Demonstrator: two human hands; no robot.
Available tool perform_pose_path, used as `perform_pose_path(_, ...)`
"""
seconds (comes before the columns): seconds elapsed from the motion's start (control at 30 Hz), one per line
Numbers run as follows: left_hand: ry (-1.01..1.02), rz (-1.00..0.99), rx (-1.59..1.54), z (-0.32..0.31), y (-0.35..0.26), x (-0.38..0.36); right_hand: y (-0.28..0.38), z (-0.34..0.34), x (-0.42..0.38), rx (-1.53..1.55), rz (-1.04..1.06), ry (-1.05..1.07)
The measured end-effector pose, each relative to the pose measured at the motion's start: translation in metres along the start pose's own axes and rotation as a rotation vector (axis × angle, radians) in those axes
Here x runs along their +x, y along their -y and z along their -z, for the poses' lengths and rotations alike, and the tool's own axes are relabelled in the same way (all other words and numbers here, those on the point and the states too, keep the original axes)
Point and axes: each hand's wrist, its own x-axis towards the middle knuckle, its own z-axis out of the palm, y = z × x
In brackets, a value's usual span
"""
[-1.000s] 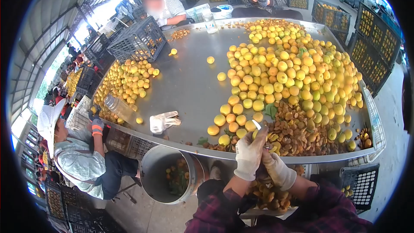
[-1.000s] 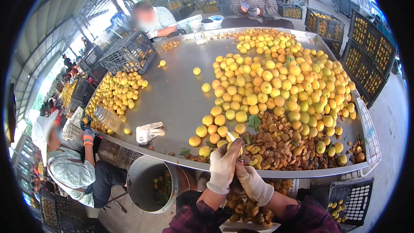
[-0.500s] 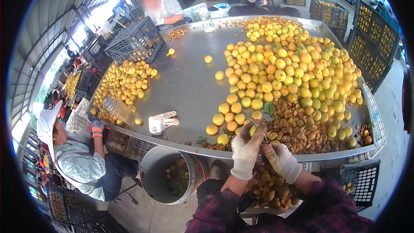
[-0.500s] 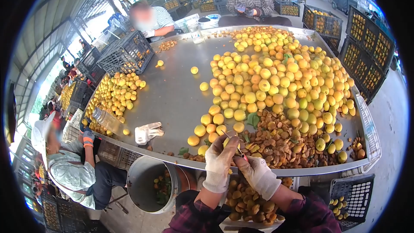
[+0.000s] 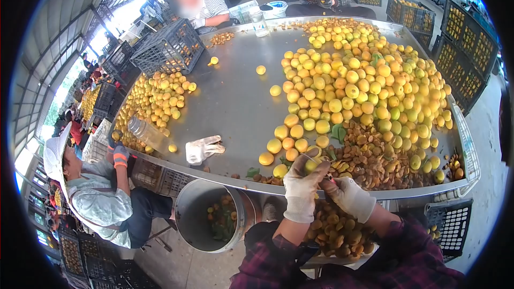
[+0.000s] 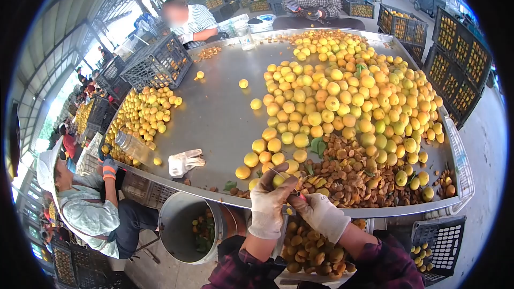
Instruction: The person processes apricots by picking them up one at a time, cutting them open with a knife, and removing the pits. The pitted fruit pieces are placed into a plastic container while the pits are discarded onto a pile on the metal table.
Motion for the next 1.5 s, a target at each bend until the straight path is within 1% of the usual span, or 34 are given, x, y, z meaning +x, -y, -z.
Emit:
perform_pose_path(0.07,0.017,-0.070,0.103,-0.001,0.006,-0.002,-0.002,-0.004,0.003,0.030,0.027,-0.033)
perform_pose_path(0.1,0.017,-0.072,0.103,0.001,0.005,-0.001,-0.005,-0.004,0.005,-0.039,0.019,-0.028)
perform_pose_path(0.13,-0.001,-0.034,0.069,0.003,0.006,0.002,-0.007,-0.004,0.007,-0.109,0.010,-0.023)
perform_pose_path(0.17,-0.019,0.005,0.034,0.004,0.007,0.003,-0.008,-0.006,0.007,-0.111,0.011,-0.022)
perform_pose_path(0.23,-0.043,0.021,0.050,0.001,0.005,0.001,-0.011,-0.013,0.003,-0.234,0.084,-0.131)
perform_pose_path(0.27,-0.065,0.037,0.067,-0.001,0.004,0.001,-0.011,-0.014,0.002,-0.235,0.086,-0.133)
perform_pose_path(0.33,-0.044,0.023,0.078,-0.002,0.003,-0.001,-0.012,-0.015,0.001,0.093,0.041,-0.055)
perform_pose_path(0.37,-0.024,0.008,0.088,-0.002,0.003,-0.001,-0.013,-0.015,0.000,0.093,0.041,-0.055)
perform_pose_path(0.4,-0.024,0.008,0.088,0.000,0.003,0.000,-0.015,-0.013,0.000,0.119,-0.014,0.009)
perform_pose_path(0.43,-0.012,0.020,0.155,0.002,0.004,0.001,-0.017,-0.012,-0.001,0.146,-0.069,0.072)
perform_pose_path(0.47,0.000,0.033,0.223,0.004,0.003,0.001,-0.019,-0.010,0.000,0.148,-0.069,0.072)
perform_pose_path(0.5,0.000,0.033,0.225,0.005,0.002,0.001,-0.022,-0.008,0.000,0.173,-0.052,0.114)
perform_pose_path(0.53,0.030,0.043,0.265,0.006,0.000,0.000,-0.024,-0.006,0.001,0.197,-0.034,0.156)
perform_pose_path(0.57,0.060,0.052,0.305,0.007,-0.002,-0.001,-0.021,-0.002,0.000,0.197,-0.033,0.155)
perform_pose_path(0.6,0.061,0.050,0.305,0.005,-0.006,-0.002,-0.017,0.002,-0.002,0.273,-0.077,0.220)
perform_pose_path(0.63,0.055,0.061,0.368,0.003,-0.011,-0.006,-0.013,0.005,-0.004,0.349,-0.121,0.286)
perform_pose_path(0.67,0.050,0.071,0.431,0.001,-0.015,-0.008,-0.010,0.006,-0.006,0.349,-0.120,0.286)
perform_pose_path(0.73,0.077,0.059,0.461,-0.001,-0.018,-0.010,-0.008,0.008,-0.009,0.547,-0.187,0.333)
perform_pose_path(0.77,0.105,0.047,0.493,-0.001,-0.019,-0.011,-0.009,0.008,-0.008,0.547,-0.188,0.333)
perform_pose_path(0.8,0.105,0.047,0.493,0.002,-0.017,-0.010,-0.010,0.008,-0.007,0.488,-0.161,0.319)
perform_pose_path(0.87,0.146,0.046,0.279,0.009,-0.012,-0.007,-0.010,0.008,-0.005,0.426,-0.132,0.308)
perform_pose_path(0.9,0.145,0.043,0.279,0.010,-0.014,-0.007,-0.009,0.006,-0.005,0.393,-0.088,0.286)
perform_pose_path(0.97,0.162,0.107,0.414,0.012,-0.021,-0.007,-0.008,0.006,-0.005,0.365,-0.045,0.262)
perform_pose_path(1.03,0.189,0.124,0.437,0.015,-0.024,-0.005,-0.008,0.012,-0.003,0.404,-0.115,0.348)
perform_pose_path(1.07,0.216,0.139,0.457,0.018,-0.024,-0.004,-0.004,0.014,-0.004,0.404,-0.114,0.349)
perform_pose_path(1.1,0.214,0.136,0.456,0.020,-0.024,-0.003,0.002,0.017,-0.006,0.442,-0.158,0.374)
perform_pose_path(1.13,0.253,0.157,0.375,0.022,-0.023,-0.002,0.005,0.019,-0.007,0.478,-0.202,0.400)
perform_pose_path(1.17,0.292,0.179,0.294,0.025,-0.022,-0.001,0.006,0.019,-0.008,0.476,-0.201,0.403)
perform_pose_path(1.27,0.306,0.175,0.282,0.029,-0.020,0.001,0.007,0.020,-0.009,0.480,-0.193,0.438)
perform_pose_path(1.37,0.335,0.175,0.236,0.028,-0.028,-0.001,0.009,0.015,-0.008,0.475,-0.195,0.402)
perform_pose_path(1.4,0.335,0.177,0.235,0.026,-0.033,-0.003,0.008,0.015,-0.007,0.378,-0.189,0.358)
perform_pose_path(1.43,0.289,0.126,0.176,0.024,-0.037,-0.005,0.007,0.015,-0.007,0.282,-0.186,0.310)
perform_pose_path(1.47,0.242,0.077,0.119,0.023,-0.041,-0.006,0.009,0.017,-0.009,0.284,-0.190,0.306)
perform_pose_path(1.5,0.175,0.067,0.056,0.026,-0.042,-0.003,0.012,0.019,-0.010,0.259,-0.236,0.300)
